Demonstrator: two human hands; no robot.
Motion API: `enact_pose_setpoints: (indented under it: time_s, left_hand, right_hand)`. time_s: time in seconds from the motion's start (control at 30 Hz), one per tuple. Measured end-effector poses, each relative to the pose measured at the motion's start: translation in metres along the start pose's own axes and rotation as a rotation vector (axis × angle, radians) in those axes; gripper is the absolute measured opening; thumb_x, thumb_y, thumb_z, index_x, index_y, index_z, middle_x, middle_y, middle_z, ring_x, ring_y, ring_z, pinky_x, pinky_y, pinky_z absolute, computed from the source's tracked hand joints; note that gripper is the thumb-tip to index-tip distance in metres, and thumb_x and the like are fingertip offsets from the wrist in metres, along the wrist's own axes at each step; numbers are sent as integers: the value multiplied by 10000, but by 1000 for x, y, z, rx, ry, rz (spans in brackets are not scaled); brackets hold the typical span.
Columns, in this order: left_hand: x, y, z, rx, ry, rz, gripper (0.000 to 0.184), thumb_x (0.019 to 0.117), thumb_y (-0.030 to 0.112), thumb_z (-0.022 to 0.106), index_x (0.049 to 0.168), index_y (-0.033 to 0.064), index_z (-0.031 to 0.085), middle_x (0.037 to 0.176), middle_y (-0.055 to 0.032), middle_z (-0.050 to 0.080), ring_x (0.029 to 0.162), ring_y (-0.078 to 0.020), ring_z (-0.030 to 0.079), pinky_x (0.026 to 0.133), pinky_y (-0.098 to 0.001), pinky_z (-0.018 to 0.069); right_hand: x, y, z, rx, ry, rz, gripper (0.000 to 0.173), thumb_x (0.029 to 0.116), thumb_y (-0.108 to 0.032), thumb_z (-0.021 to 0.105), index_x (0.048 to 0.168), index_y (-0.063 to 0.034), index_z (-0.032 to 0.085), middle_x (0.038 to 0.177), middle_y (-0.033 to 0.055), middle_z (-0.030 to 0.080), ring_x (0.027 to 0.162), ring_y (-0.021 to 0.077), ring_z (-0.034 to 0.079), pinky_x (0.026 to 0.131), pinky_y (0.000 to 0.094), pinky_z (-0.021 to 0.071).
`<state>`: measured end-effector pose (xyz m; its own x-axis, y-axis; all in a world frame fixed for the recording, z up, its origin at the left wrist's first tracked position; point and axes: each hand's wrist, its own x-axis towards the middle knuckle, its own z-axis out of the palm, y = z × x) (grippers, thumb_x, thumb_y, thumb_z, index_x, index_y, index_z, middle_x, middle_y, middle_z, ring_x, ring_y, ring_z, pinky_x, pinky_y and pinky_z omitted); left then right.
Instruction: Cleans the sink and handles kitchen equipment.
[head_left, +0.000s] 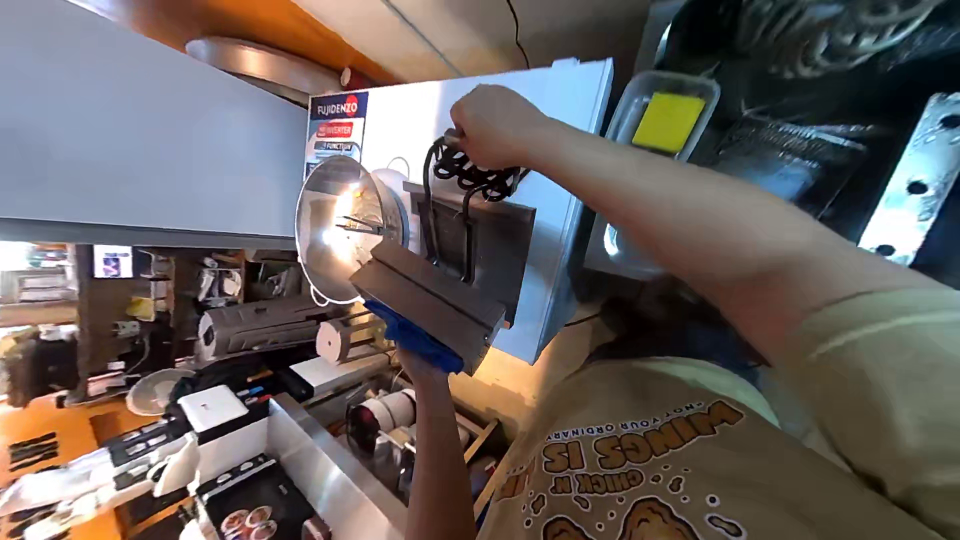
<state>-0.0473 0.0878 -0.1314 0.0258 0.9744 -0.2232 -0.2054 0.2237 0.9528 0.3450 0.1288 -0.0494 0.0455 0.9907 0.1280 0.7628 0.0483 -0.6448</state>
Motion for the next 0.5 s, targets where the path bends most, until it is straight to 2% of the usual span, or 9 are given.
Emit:
enact_pose_setpoints:
  time_s: [0.1,0.23,0.3,0.4,0.5]
  left_hand:
    - [15,-17,4,-179,18,-162,536,1088,460,151,1115,154,591,953,-38,708,912,-172,698,770,-433,603]
    - [25,-28,19,-238,27,-220,569,1084,498,131,1185,149,569,1029,-65,697,972,-207,684,815,-480,586]
    - [29,-30,25,-218,23,-228,565,1092,491,131,1220,149,562,1061,-61,692,1003,-202,675,842,-478,579]
    - [33,-28,29,-157,67,-238,489,1108,432,178,1192,137,560,1016,-61,682,955,-186,676,813,-450,583]
    - [35,-33,22,-117,72,-245,457,1116,403,208,1199,124,560,1016,-68,680,952,-189,674,814,-443,580]
  right_hand:
    - [47,18,15,2,-111,65,247,1028,-183,553,1066,29,675,1079,246,675,1112,423,646,933,619,503]
    - [73,15,22,-71,-149,143,325,1061,-254,532,1069,40,670,1110,258,671,1134,434,643,933,633,508]
    - [78,17,27,-111,-163,181,336,1067,-269,533,1066,38,668,1113,256,672,1133,433,646,925,632,514]
    - [82,20,32,-147,-207,226,256,1030,-187,572,1084,46,664,1139,268,669,1154,442,640,933,641,512]
    - [82,24,40,-140,-219,246,264,1038,-199,567,1094,38,668,1143,258,673,1154,430,643,945,629,512]
